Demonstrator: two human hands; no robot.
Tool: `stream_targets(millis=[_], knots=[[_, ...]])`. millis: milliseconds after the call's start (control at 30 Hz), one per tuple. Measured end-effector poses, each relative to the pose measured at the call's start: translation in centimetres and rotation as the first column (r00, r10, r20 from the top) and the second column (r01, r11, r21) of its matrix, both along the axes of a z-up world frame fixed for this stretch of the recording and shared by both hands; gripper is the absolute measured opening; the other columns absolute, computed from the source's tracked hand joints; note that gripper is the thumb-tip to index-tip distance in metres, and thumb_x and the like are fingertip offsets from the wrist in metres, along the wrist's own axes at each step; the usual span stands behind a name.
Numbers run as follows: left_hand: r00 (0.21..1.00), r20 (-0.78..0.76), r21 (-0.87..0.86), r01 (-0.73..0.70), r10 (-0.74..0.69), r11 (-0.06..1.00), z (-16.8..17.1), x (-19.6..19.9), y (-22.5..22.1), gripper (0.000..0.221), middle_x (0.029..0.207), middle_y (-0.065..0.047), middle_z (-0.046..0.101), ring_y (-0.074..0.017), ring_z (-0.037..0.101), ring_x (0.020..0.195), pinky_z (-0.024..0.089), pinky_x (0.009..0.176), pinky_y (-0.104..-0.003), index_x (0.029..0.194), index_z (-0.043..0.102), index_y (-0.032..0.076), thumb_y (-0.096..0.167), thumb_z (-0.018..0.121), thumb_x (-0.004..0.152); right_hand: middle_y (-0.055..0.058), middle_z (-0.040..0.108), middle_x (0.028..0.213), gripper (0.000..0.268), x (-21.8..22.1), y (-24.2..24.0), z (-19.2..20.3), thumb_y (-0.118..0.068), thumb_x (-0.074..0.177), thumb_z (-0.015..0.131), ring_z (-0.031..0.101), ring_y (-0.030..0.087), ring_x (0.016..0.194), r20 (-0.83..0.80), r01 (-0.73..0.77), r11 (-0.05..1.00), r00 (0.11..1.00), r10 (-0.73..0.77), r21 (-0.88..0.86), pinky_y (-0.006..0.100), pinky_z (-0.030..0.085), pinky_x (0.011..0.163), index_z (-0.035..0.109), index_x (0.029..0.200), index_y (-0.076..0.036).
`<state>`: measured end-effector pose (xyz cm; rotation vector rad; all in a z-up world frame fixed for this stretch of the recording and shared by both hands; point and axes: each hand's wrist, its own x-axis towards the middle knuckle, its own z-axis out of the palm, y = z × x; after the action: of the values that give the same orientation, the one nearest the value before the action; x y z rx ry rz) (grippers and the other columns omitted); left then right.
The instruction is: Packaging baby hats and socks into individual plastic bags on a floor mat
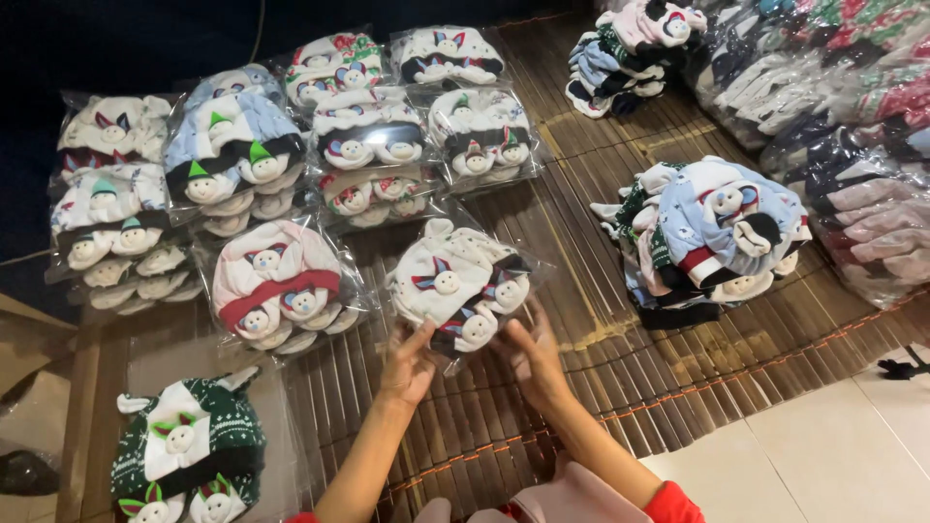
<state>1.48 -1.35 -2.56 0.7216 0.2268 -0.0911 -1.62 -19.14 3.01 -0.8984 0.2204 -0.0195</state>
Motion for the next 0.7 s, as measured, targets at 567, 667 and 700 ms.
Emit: stream_targets(millis=[567, 667, 700], knots=[[0.945, 0.24, 0.034, 0.22, -0.221, 0.975, -3.4, 2.1, 1.6, 0.049, 0.129, -0.021, 0.063, -0.0303, 0.065, 0.117, 0.055, 0.099, -0.042, 0.144, 0.046, 0.0, 0.016, 0.055, 0.098, 0.004, 0.058, 0.109, 0.047, 18.5, -9.3, 4.1, -0.007, 0.096, 0.067, 0.058, 0.013, 0.088, 0.404, 0.537, 0.843, 0.768, -0.497, 0.016, 0.028, 0.054, 0.078, 0.042, 0.136, -0.01], [0.95, 0.205, 0.004, 0.239, -0.235, 0.971, -3.2, 2.5, 1.6, 0.046, 0.126, -0.023, 0.065, -0.0309, 0.066, 0.115, 0.055, 0.099, -0.043, 0.142, 0.048, -0.001, 0.018, 0.05, 0.1, 0.009, 0.055, 0.132, 0.058, 24.3, -11.8, -0.3, -0.007, 0.095, 0.07, 0.058, 0.017, 0.111, 0.486, 0.741, 0.671, 0.597, -0.639, -0.028, 0.028, 0.05, 0.097, 0.039, 0.144, -0.007], [0.953, 0.186, 0.01, 0.242, -0.239, 0.97, -3.1, 2.4, 1.8, 0.047, 0.124, -0.023, 0.066, -0.031, 0.066, 0.113, 0.056, 0.097, -0.042, 0.142, 0.048, -0.002, 0.02, 0.05, 0.101, 0.013, 0.055, 0.136, 0.06, 26.1, -12.7, -2.3, -0.004, 0.092, 0.071, 0.058, 0.02, 0.116, 0.492, 0.815, 0.577, 0.521, -0.698, -0.044, 0.029, 0.048, 0.1, 0.04, 0.143, -0.003]])
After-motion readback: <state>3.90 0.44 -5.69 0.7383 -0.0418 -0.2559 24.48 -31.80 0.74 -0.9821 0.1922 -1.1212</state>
